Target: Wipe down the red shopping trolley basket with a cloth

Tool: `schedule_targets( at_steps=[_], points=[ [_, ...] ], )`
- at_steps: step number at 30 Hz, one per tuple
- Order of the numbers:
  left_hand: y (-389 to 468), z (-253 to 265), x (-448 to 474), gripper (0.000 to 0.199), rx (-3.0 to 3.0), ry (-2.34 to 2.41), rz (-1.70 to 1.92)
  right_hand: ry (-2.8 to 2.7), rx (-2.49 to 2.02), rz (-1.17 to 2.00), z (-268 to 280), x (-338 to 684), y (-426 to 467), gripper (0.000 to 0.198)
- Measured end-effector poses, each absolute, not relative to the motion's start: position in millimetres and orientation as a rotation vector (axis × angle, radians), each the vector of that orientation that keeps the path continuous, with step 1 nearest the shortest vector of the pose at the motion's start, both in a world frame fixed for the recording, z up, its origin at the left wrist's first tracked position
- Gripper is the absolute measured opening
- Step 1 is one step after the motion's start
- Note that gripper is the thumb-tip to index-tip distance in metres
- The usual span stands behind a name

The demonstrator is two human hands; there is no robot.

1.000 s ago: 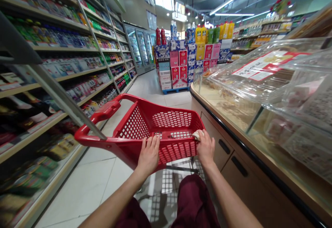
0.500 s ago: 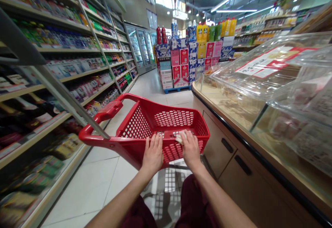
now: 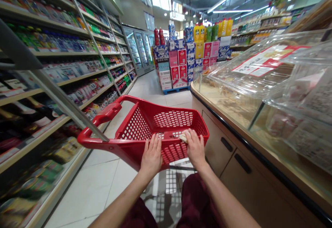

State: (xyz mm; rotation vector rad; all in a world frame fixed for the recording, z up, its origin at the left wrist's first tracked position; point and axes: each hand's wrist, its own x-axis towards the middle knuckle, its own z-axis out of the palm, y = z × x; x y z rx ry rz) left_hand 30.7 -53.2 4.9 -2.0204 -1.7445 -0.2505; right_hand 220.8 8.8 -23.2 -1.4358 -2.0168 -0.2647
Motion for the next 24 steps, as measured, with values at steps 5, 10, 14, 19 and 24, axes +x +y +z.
schedule_targets(
  at_steps=[5, 10, 14, 19, 24],
  points=[
    [-52, 1, 32, 0.058, -1.990, -1.750, -0.252, -1.870, -1.623, -0.244, -22, 231, 12, 0.047],
    [-54, 3, 32, 0.059, -2.000, -1.733, -0.259, -2.063, -1.418, -0.181, -18, 214, 8, 0.050],
    [-54, 4, 31, 0.061, -2.007, -1.713, -0.275, -1.858, -1.603, -0.138, -15, 226, 18, 0.047],
    [-54, 2, 30, 0.061, -1.992, -1.734, -0.289, -2.052, -1.408, -0.043, -10, 201, 3, 0.051],
    [-46, 9, 42, 0.061, -2.056, -1.674, -0.379, -2.123, -1.277, 0.251, 1, 186, -7, 0.046]
  ],
)
